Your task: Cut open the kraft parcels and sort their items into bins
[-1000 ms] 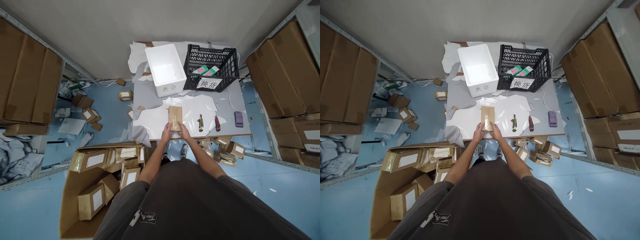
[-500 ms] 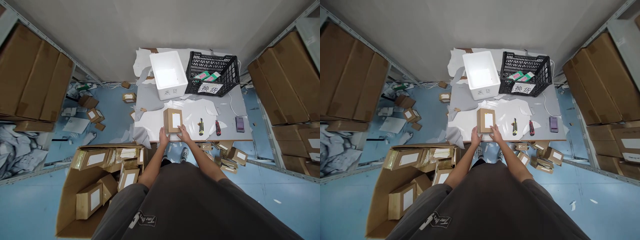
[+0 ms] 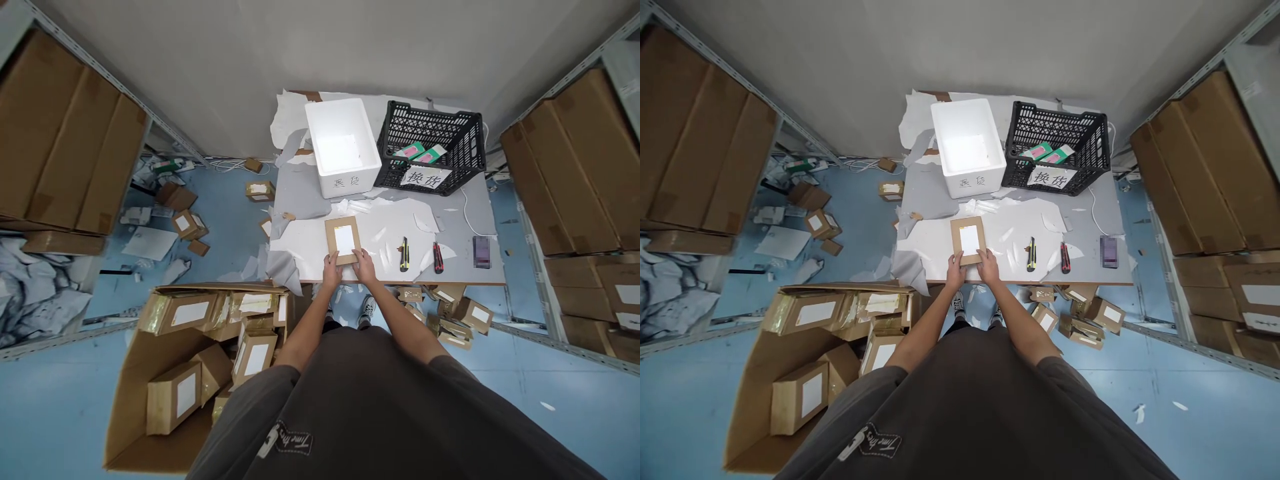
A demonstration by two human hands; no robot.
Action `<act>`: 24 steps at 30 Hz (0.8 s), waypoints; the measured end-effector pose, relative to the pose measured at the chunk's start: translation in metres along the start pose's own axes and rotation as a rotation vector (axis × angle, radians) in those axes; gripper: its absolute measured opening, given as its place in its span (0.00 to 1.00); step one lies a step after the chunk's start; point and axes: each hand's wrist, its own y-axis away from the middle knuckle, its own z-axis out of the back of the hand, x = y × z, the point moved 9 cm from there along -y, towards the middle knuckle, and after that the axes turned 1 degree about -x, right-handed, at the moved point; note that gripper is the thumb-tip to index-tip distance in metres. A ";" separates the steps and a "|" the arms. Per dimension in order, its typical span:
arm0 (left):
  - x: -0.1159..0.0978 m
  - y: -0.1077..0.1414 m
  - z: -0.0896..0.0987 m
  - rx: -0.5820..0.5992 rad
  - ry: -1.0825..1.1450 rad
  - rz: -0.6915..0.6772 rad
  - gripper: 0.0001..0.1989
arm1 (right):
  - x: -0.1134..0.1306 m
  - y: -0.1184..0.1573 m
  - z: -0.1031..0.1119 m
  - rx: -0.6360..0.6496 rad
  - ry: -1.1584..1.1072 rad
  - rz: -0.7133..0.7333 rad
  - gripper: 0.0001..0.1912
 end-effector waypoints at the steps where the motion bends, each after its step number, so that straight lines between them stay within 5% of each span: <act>1: -0.001 -0.001 -0.002 -0.022 0.075 0.002 0.39 | 0.004 0.000 0.010 -0.038 -0.012 0.030 0.34; 7: 0.007 -0.004 -0.021 -0.064 0.340 0.115 0.46 | 0.021 0.003 0.052 -0.135 -0.088 0.282 0.35; 12: -0.011 -0.006 -0.010 -0.050 0.007 -0.036 0.42 | -0.011 0.005 0.027 -0.081 -0.155 0.155 0.38; 16: -0.039 -0.004 -0.015 0.114 -0.184 -0.253 0.36 | -0.028 0.007 0.011 -0.089 -0.215 0.135 0.39; 24: -0.045 -0.002 -0.017 0.168 -0.282 -0.244 0.33 | -0.030 0.002 0.011 -0.026 -0.230 0.144 0.41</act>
